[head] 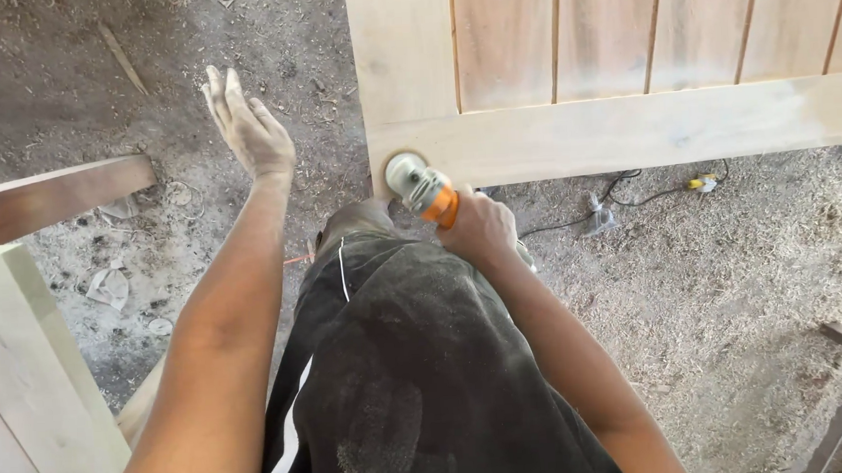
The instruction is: Sanding a wooden door using a power sander.
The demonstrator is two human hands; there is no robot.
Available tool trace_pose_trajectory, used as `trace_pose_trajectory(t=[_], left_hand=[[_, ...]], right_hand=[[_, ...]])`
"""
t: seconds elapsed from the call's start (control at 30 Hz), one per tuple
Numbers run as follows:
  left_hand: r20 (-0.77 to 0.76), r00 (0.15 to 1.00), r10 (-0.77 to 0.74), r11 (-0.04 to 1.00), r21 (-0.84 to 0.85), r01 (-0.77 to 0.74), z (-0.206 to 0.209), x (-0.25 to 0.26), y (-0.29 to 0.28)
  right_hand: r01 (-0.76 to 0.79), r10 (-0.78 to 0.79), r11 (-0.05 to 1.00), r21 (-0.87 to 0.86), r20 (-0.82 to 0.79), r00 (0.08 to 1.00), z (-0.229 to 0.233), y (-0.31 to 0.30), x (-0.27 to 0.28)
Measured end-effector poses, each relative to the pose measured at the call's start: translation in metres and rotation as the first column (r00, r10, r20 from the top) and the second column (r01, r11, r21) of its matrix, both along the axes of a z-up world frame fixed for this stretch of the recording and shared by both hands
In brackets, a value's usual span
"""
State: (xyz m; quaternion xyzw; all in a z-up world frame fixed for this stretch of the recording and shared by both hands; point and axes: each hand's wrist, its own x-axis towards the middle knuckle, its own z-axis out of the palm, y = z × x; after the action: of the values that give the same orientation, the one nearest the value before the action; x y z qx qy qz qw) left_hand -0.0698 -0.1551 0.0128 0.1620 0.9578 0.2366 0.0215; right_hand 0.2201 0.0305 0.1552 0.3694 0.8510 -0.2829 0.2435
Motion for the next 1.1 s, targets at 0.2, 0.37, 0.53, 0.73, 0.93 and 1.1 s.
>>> trace_pose_trajectory(t=[0.2,0.37,0.53,0.73,0.93,1.1], left_hand=[[-0.045,0.994,-0.1,0.995,0.025,0.101,-0.006,0.019,0.03],[0.041,0.94,-0.339,0.938,0.087,0.335,0.015,0.09,0.085],[0.205,0.796,-0.569,0.819,0.054,0.572,0.03,0.159,0.127],[0.25,0.611,-0.751,0.611,-0.09,0.787,0.056,0.219,0.176],[0.246,0.628,-0.738,0.612,-0.148,0.777,0.055,0.267,0.241],[0.296,0.624,-0.723,0.618,-0.128,0.776,0.062,0.289,0.27]], right_hand=[[-0.01,0.01,1.0,-0.003,0.147,0.989,0.022,0.016,0.018],[0.093,-0.105,0.992,0.085,0.143,0.984,-0.002,0.063,0.087],[0.202,-0.213,0.972,0.118,0.089,0.973,-0.016,0.109,0.149],[0.332,-0.342,0.924,0.19,0.023,0.939,-0.018,0.17,0.205],[0.397,-0.418,0.885,0.244,0.043,0.907,-0.014,0.251,0.273],[0.554,-0.569,0.806,0.208,0.018,0.822,-0.025,0.296,0.289]])
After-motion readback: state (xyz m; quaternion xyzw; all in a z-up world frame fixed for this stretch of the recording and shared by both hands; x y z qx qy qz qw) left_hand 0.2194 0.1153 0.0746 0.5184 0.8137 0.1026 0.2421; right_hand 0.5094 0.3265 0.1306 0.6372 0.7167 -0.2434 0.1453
